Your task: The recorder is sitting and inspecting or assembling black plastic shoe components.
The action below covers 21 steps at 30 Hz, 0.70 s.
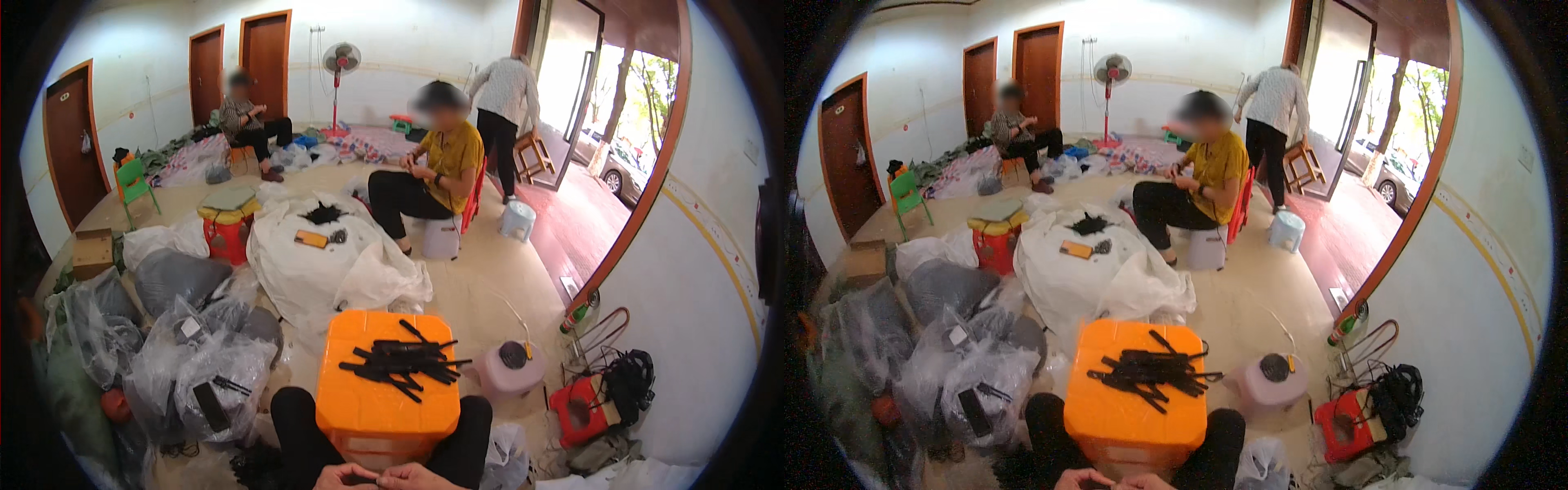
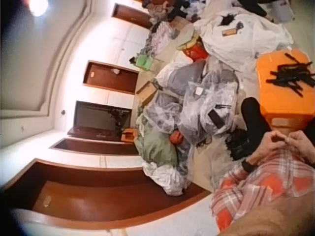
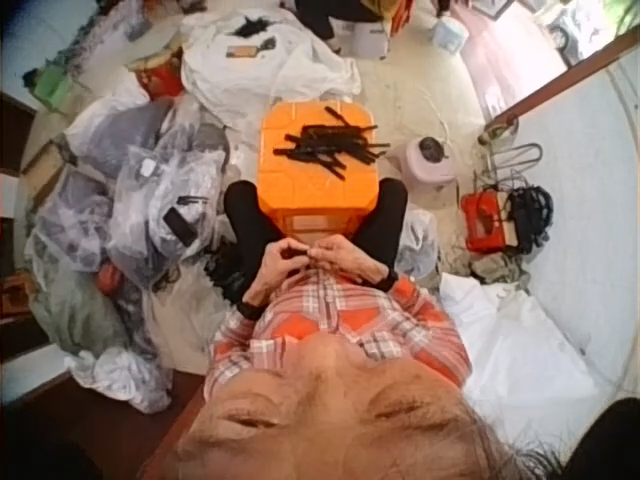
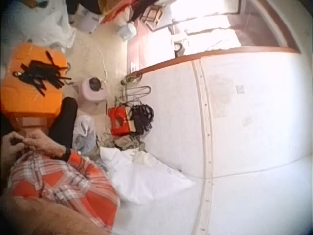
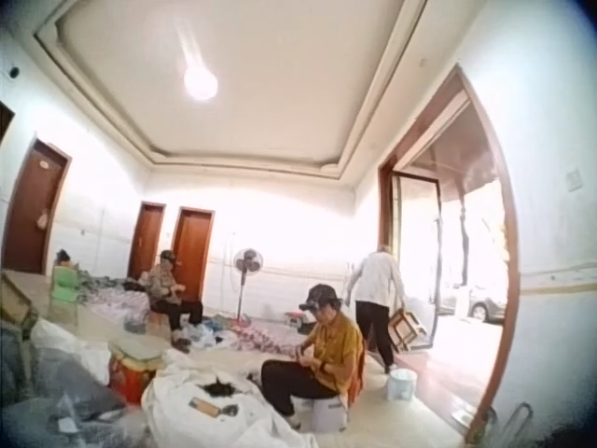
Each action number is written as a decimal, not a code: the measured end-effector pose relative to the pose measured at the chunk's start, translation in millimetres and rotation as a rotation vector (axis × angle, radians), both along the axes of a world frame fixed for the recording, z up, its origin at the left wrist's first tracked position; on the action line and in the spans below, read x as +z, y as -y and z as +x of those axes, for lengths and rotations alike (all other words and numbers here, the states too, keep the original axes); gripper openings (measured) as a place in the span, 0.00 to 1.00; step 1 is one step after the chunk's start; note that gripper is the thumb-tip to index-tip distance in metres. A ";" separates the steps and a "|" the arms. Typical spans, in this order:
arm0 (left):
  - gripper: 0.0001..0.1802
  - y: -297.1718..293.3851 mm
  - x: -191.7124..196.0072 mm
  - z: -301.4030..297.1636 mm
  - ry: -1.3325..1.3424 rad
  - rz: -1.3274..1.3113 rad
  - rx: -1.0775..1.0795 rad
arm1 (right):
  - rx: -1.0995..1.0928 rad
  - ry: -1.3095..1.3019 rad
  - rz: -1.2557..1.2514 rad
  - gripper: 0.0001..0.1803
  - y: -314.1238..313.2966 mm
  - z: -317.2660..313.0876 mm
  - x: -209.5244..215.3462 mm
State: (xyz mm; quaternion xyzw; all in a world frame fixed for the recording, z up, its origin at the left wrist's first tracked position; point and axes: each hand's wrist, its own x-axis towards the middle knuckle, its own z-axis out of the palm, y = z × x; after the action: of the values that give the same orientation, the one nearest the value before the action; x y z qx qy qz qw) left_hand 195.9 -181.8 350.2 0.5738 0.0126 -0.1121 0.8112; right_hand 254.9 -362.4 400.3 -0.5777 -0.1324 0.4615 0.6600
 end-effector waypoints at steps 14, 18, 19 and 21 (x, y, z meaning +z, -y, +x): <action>0.07 15.0 -3.6 -2.6 -0.102 0.107 -0.019 | 0.045 -0.047 -0.082 0.18 13.0 -2.3 -53.7; 0.07 19.4 -12.8 -9.0 -0.037 0.167 0.082 | -0.034 -0.104 -0.016 0.17 7.6 -6.4 -49.4; 0.07 22.5 -9.2 -8.1 -0.035 0.167 0.078 | -0.039 -0.102 -0.016 0.17 7.8 -6.8 -48.7; 0.08 26.7 0.3 -6.4 -0.081 0.073 0.167 | -0.135 -0.188 0.048 0.17 6.5 -8.8 -41.6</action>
State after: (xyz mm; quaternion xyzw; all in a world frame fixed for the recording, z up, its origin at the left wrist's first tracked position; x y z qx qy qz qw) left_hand 189.6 -208.6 350.5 0.5948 0.0972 -0.0664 0.7952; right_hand 246.0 -368.9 358.8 -0.5235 -0.0419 0.4648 0.7128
